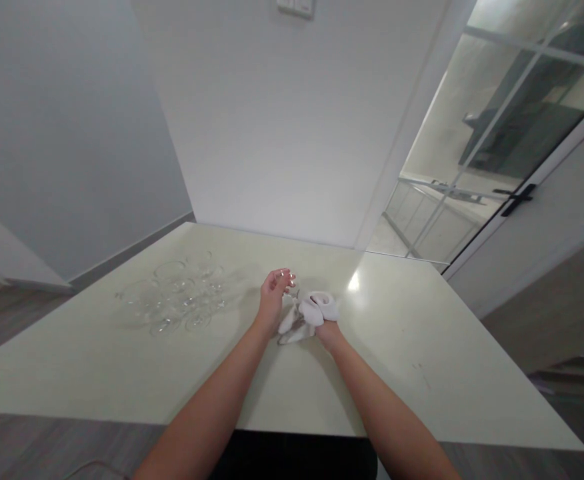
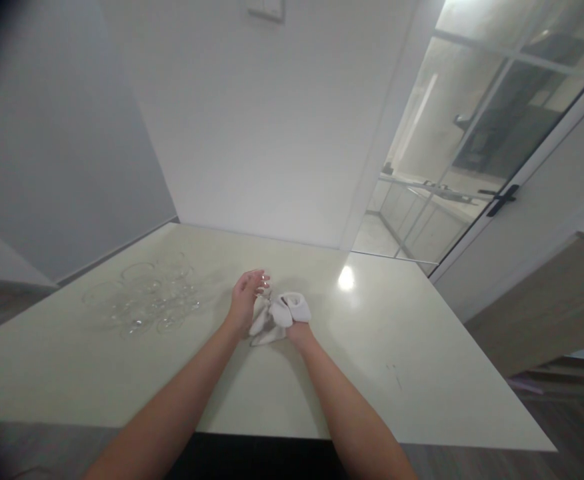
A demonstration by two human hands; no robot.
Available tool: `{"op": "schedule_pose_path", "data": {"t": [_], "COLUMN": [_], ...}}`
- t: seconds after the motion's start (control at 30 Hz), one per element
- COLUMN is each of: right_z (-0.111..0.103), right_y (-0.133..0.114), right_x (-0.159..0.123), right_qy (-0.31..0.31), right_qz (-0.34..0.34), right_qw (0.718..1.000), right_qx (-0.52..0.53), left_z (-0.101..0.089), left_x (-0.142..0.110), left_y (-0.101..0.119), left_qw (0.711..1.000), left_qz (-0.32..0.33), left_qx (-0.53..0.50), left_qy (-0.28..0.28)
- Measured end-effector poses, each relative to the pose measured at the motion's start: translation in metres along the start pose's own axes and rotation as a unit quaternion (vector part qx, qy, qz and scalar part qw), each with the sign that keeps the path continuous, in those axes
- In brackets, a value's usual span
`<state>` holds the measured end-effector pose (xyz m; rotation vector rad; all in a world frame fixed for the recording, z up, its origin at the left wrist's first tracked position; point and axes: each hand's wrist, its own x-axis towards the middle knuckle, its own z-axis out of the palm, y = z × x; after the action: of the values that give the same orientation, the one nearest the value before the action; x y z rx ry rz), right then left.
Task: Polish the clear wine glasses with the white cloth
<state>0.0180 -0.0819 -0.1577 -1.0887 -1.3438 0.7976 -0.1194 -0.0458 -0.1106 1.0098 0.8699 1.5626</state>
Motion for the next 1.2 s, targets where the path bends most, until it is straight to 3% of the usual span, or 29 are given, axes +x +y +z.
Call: {"op": "schedule_pose_path", "data": {"t": [0.07,0.1,0.2,0.3,0.43,0.53,0.63,1.03,1.2], "right_z": [-0.006,-0.009,-0.009,-0.003,0.001,0.001,0.001,0.002,0.002], "right_y": [-0.001,-0.002,-0.007,-0.01,-0.009,-0.012,-0.017,-0.026,-0.037], "right_x": [0.003,0.003,0.002,-0.002,-0.005,-0.003,-0.002,-0.003,-0.008], "right_qy": [0.084,0.096,0.054,-0.008,0.003,-0.008,-0.027,0.002,-0.025], "right_qz": [0.021,0.041,0.109,0.133,0.139,0.142,0.13,0.14,0.135], "right_qw": [0.996,0.994,0.989,0.983,0.985,0.985,0.987,0.982,0.984], "right_qx": [-0.001,0.013,0.09,0.123,0.105,0.1,0.092,0.127,0.118], "left_z": [-0.004,-0.006,-0.009,-0.008,-0.004,-0.002,-0.002,-0.004,-0.003], "left_x": [0.006,0.009,0.012,0.01,0.004,0.001,0.001,0.002,0.002], "left_y": [-0.003,-0.004,-0.007,-0.006,-0.002,0.0,0.001,-0.001,-0.001], "left_qw": [0.998,0.996,0.993,0.992,0.991,0.991,0.992,0.992,0.991], "left_qz": [-0.028,-0.039,-0.047,-0.043,-0.022,-0.016,-0.021,-0.022,-0.033], "left_qx": [-0.044,-0.062,-0.098,-0.117,-0.109,-0.101,-0.086,-0.088,-0.112], "left_qy": [0.032,0.042,0.048,0.01,-0.067,-0.089,-0.087,-0.083,-0.07]}}
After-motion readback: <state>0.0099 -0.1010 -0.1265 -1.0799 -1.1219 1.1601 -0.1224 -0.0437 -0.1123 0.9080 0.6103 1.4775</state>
